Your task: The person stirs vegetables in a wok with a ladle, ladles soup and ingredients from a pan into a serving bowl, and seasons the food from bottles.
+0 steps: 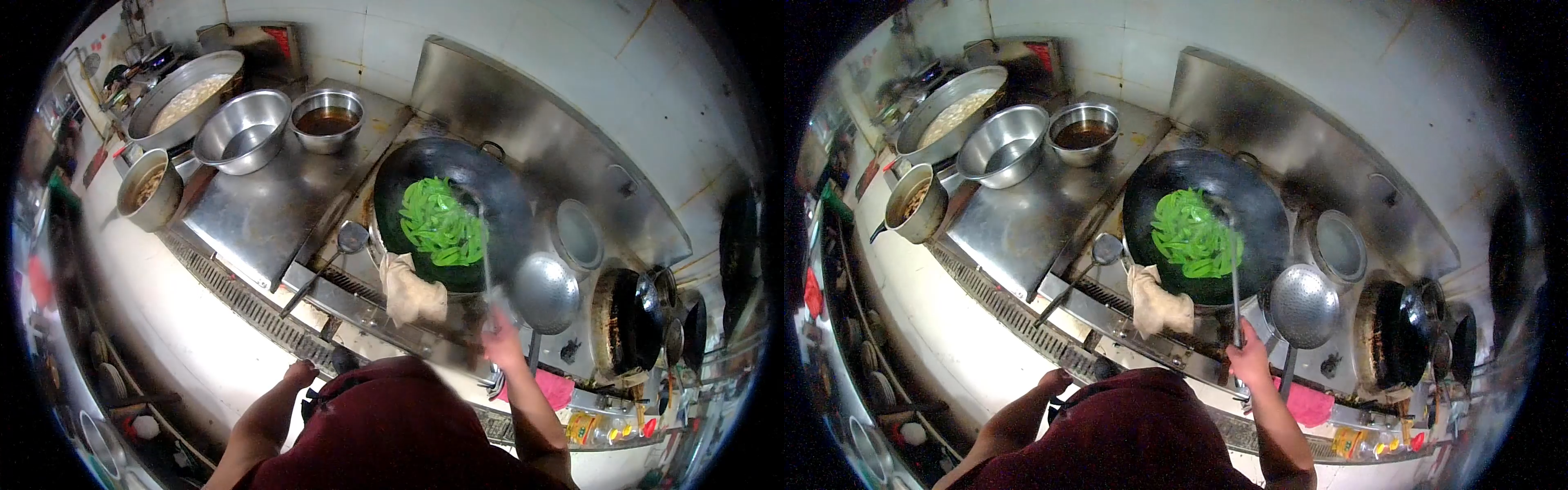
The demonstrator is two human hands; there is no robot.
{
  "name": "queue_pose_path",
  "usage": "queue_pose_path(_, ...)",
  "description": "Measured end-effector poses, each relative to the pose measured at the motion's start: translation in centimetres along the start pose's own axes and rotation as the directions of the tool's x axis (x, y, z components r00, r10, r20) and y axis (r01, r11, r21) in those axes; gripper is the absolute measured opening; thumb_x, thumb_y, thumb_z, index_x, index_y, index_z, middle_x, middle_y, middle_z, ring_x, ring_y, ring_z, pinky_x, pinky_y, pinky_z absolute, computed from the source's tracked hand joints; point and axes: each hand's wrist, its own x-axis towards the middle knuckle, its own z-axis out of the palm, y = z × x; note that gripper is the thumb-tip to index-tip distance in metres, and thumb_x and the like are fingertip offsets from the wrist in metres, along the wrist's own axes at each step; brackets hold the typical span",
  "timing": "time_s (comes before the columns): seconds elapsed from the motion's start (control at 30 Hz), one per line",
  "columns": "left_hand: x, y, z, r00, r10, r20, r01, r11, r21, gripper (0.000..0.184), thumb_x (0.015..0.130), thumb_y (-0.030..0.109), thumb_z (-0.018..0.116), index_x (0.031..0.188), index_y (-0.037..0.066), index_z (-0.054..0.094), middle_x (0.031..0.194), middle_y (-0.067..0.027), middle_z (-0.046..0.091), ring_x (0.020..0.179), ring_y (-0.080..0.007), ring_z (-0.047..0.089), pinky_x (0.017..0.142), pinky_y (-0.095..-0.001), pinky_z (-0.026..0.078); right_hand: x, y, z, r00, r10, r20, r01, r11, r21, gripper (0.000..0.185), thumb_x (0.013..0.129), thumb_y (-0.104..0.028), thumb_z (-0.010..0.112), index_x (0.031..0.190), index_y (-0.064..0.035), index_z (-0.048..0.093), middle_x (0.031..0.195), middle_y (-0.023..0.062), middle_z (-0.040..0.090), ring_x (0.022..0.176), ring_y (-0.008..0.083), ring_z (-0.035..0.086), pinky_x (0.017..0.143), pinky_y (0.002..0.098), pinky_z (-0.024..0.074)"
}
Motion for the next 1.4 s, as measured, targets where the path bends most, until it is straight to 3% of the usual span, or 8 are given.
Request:
queue_pose_path(0.13,-0.4,-1.3,0.5,0.999,-0.037,-0.011,0.037,0.998,-0.044,0.042,0.081,0.044,0.063,0.101,0.007,0.064,0.099,-0.0172,0.066,0.093,-0.0339,0.062,0.082,-0.0394,0.049,-0.1,0.0,-0.4,0.989,0.029,-0.145,0.004,0.974,0.225,0.065,0.074,0.004,0.049,0.137,-0.0025,0.036,0.093,0.0145,0.061,0.044,0.0128,0.049,0.038,0.0271,0.0421)
queue_pose_path(0.3,-0.1,-2.6,2.3,0.999,-0.029,-0.016,0.029,1.000,0.002,0.042,0.080,0.043,0.063,0.099,0.005,0.064,0.085,-0.0149,0.067,0.075,-0.0273,0.065,0.072,-0.0379,0.052,-0.8,1.9,-1.4,0.994,0.094,0.051,-0.107,0.820,0.562,0.065,0.080,-0.001,0.050,0.142,-0.0054,0.028,0.063,0.0045,0.052,0.040,0.0132,0.046,0.037,0.0288,0.0405)
queue_pose_path(0.4,0.1,-3.3,3.1,0.998,0.051,-0.031,-0.052,0.998,-0.032,0.042,0.080,0.042,0.063,0.099,0.004,0.064,0.080,-0.0141,0.067,0.073,-0.0265,0.065,0.070,-0.0381,0.052,-1.4,1.8,-2.2,0.833,0.137,0.536,-0.553,0.194,0.810,0.055,0.085,-0.008,0.046,0.139,-0.0061,0.033,0.067,0.0037,0.050,0.045,0.0120,0.047,0.041,0.0288,0.0426)
queue_pose_path(0.5,-0.9,-0.5,0.8,0.998,-0.005,0.069,0.008,0.999,-0.040,0.042,0.082,0.041,0.057,0.102,0.005,0.063,0.092,-0.0176,0.065,0.088,-0.0309,0.062,0.079,-0.0399,0.049,-1.9,-0.2,-2.2,0.751,-0.356,0.555,-0.658,-0.339,0.673,0.047,0.090,-0.012,0.040,0.135,-0.0016,0.032,0.073,0.0036,0.051,0.054,0.0110,0.053,0.046,0.0264,0.0463)
queue_pose_path(0.83,3.7,-3.0,2.6,0.992,0.129,0.015,-0.130,0.986,0.104,0.040,0.081,0.037,0.056,0.103,0.005,0.063,0.103,-0.0210,0.064,0.100,-0.0375,0.059,0.088,-0.0431,0.047,-2.6,-1.8,-4.0,0.794,-0.186,0.579,-0.597,-0.058,0.800,0.042,0.086,-0.009,0.044,0.127,-0.0029,0.043,0.067,0.0050,0.048,0.044,0.0123,0.048,0.039,0.0258,0.0419)
queue_pose_path(1.03,-0.3,0.2,0.5,0.997,-0.026,0.066,0.027,0.999,-0.022,0.038,0.081,0.037,0.055,0.097,0.004,0.065,0.101,-0.0217,0.064,0.099,-0.0378,0.060,0.086,-0.0439,0.048,-2.8,-3.4,-4.1,0.937,-0.124,0.326,-0.210,0.546,0.811,0.065,0.079,0.002,0.051,0.140,-0.0131,0.034,0.067,0.0073,0.052,0.040,0.0142,0.047,0.035,0.0279,0.0399)
queue_pose_path(1.2,0.7,-1.4,1.8,0.998,-0.013,0.062,0.019,0.995,-0.096,0.038,0.081,0.037,0.054,0.095,0.003,0.066,0.102,-0.0222,0.063,0.098,-0.0378,0.060,0.085,-0.0438,0.049,-4.0,-3.3,-3.2,0.994,-0.008,0.108,-0.009,0.988,0.157,0.072,0.077,0.002,0.055,0.143,-0.0108,0.030,0.066,0.0032,0.048,0.042,0.0112,0.047,0.038,0.0266,0.0417)
queue_pose_path(1.4,-0.4,1.3,-1.0,1.000,0.020,0.004,-0.020,0.999,0.047,0.041,0.082,0.039,0.054,0.103,0.005,0.064,0.106,-0.0212,0.063,0.100,-0.0367,0.060,0.087,-0.0440,0.048,-4.5,-2.9,-2.3,0.964,0.072,0.256,-0.102,0.989,0.107,0.068,0.078,-0.001,0.056,0.142,-0.0132,0.034,0.063,0.0012,0.048,0.043,0.0089,0.047,0.039,0.0264,0.0410)
